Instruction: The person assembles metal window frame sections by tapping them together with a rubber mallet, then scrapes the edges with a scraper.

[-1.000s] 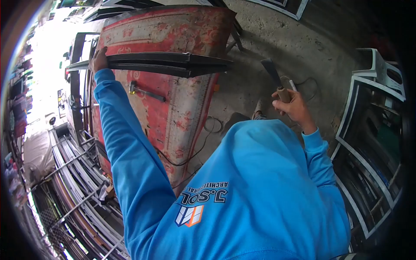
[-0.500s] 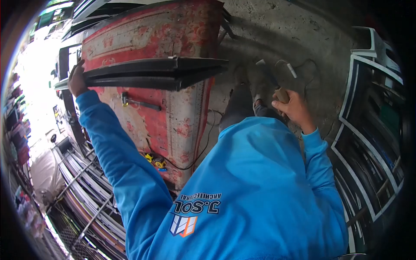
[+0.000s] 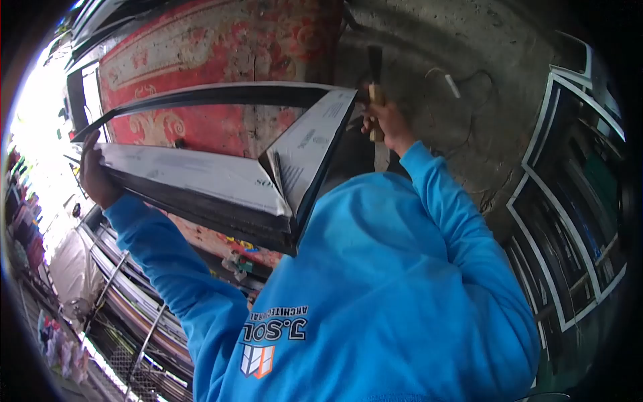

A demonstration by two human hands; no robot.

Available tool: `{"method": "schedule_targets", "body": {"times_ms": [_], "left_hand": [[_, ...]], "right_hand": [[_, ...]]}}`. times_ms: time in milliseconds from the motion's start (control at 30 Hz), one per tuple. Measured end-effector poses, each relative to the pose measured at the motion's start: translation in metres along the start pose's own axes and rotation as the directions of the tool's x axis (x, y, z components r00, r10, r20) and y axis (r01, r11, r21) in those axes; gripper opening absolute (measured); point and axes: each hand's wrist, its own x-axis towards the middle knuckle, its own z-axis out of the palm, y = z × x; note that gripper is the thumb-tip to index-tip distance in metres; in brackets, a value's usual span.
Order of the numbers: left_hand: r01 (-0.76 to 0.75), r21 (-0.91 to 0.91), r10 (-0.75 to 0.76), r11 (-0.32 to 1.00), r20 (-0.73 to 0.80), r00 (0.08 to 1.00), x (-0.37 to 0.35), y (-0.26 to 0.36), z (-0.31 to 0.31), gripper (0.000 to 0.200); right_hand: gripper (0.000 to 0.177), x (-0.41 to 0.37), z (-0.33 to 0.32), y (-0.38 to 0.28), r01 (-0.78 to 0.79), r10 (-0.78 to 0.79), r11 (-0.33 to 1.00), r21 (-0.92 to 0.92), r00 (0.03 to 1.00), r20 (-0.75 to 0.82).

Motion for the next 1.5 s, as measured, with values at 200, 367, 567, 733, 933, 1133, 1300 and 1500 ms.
{"method": "schedule_targets", "body": {"times_ms": [200,367,567,733,933,1133,1300,1500], "left_hand": [[0.04,-0.066,-0.043,0.997,-0.039,0.998,-0.002,-0.011,0.0,0.044],[-0.247,0.402,0.238,0.882,0.074,0.968,-0.041,-0.019,-0.026,0.045],[-0.039,0.185,0.082,0.982,-0.231,0.97,-0.131,-0.064,-0.049,0.062],[0.023,0.155,0.022,0.988,-0.287,0.958,-0.205,-0.178,-0.086,0.088],[0.048,-0.416,-0.275,0.908,-0.506,0.818,-0.262,-0.255,-0.049,0.087],[0.009,-0.544,-0.366,0.839,-0.553,0.749,-0.292,-0.345,-0.021,0.082],[0.261,-0.047,-0.234,0.964,-0.613,0.755,-0.276,-0.404,-0.006,0.08],[0.622,0.267,-0.534,0.736,-0.336,0.776,-0.26,-0.383,-0.022,0.098]], "right_hand": [[0.042,0.001,0.003,-0.001,0.063,-0.063,0.995,-0.08,0.998,0.004],[0.037,0.009,-0.012,-0.003,-0.052,0.052,0.999,0.005,0.999,0.014],[0.034,0.007,0.02,-0.038,-0.038,0.044,0.98,-0.194,0.999,0.025],[0.037,0.015,0.036,-0.041,0.143,-0.114,0.768,-0.624,0.99,0.086],[0.04,0.002,0.051,-0.05,0.22,-0.116,0.498,-0.839,0.976,0.187],[0.046,-0.012,0.063,-0.044,0.321,-0.208,0.223,-0.921,0.938,0.277],[0.044,-0.012,0.061,-0.031,0.266,-0.199,0.117,-0.957,0.95,0.24],[0.03,-0.008,0.075,-0.031,0.26,-0.224,-0.021,-0.965,0.94,0.258]]}}
